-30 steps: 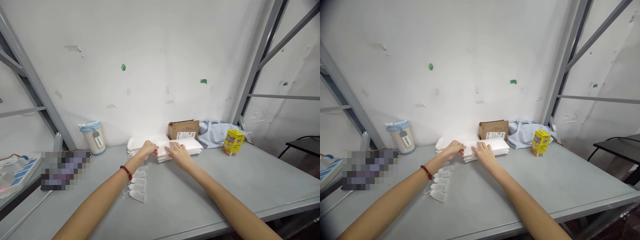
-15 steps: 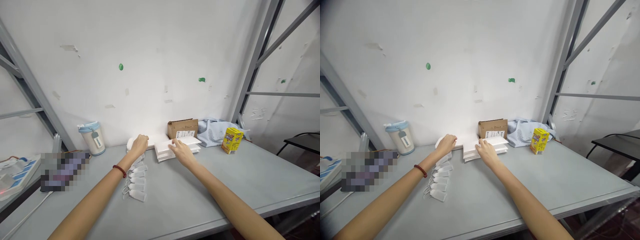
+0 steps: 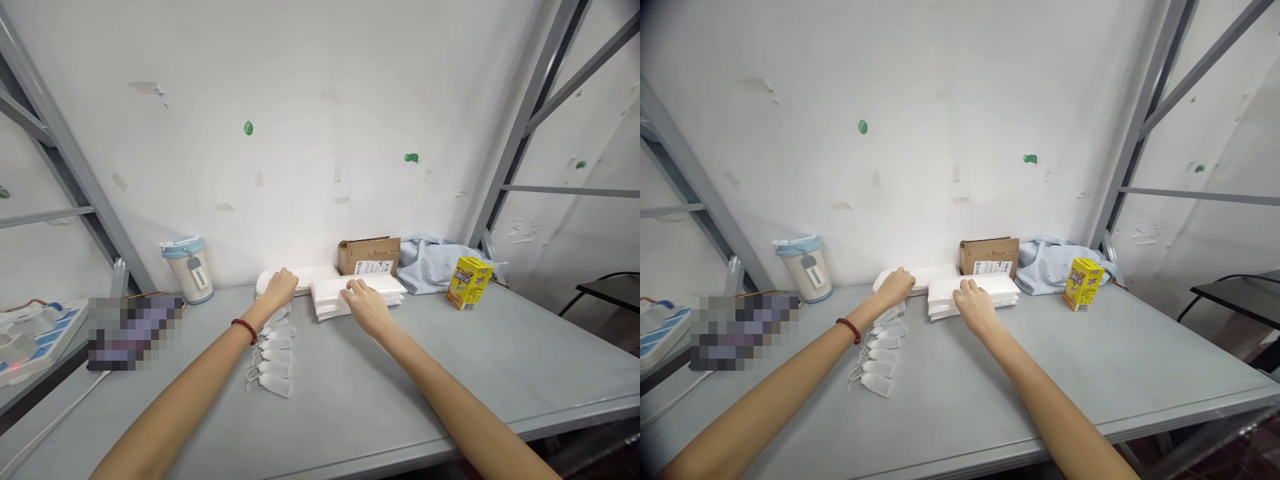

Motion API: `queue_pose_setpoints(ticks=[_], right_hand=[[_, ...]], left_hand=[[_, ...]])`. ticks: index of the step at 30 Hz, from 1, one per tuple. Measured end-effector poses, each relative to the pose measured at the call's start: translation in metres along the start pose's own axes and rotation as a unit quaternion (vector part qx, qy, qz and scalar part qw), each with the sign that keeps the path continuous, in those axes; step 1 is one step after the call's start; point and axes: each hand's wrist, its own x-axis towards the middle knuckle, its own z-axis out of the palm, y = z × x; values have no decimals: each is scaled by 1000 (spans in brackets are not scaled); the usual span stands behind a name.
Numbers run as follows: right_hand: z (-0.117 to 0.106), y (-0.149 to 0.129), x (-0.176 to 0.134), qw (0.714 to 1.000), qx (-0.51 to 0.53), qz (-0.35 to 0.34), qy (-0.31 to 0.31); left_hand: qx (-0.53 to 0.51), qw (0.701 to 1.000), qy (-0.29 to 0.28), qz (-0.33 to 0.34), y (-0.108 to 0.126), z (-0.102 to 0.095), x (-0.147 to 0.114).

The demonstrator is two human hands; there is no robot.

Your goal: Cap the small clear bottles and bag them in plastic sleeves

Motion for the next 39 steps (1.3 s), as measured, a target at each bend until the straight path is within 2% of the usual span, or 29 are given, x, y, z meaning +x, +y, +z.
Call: queue_pose_setpoints(ticks=[7, 15, 25, 29, 33, 34, 36, 39], right_hand=[[-5, -1, 0, 999, 0, 31, -30], [-8, -3, 0, 998, -1, 38, -59], [-12, -2, 1, 996, 7, 37, -79], [-7, -1, 1, 997, 18, 37, -58], [-4, -3, 0, 998, 40, 37, -11], [-4, -4, -1, 998, 49, 30, 17], [-4, -11, -3, 991, 73, -10, 114], [-5, -25, -6, 949, 85, -99, 286]], left_hand=[[28, 999, -4, 19, 8, 0, 0], [32, 999, 12, -31, 2, -8, 5], [15, 992, 108, -68, -6, -21, 12], [2, 985, 163, -48, -1, -34, -5], [0, 976, 217, -22, 7, -41, -44], [3, 965, 261, 3, 8, -41, -54], [18, 941, 334, 61, 10, -36, -72], [37, 909, 391, 138, 16, -26, -90]])
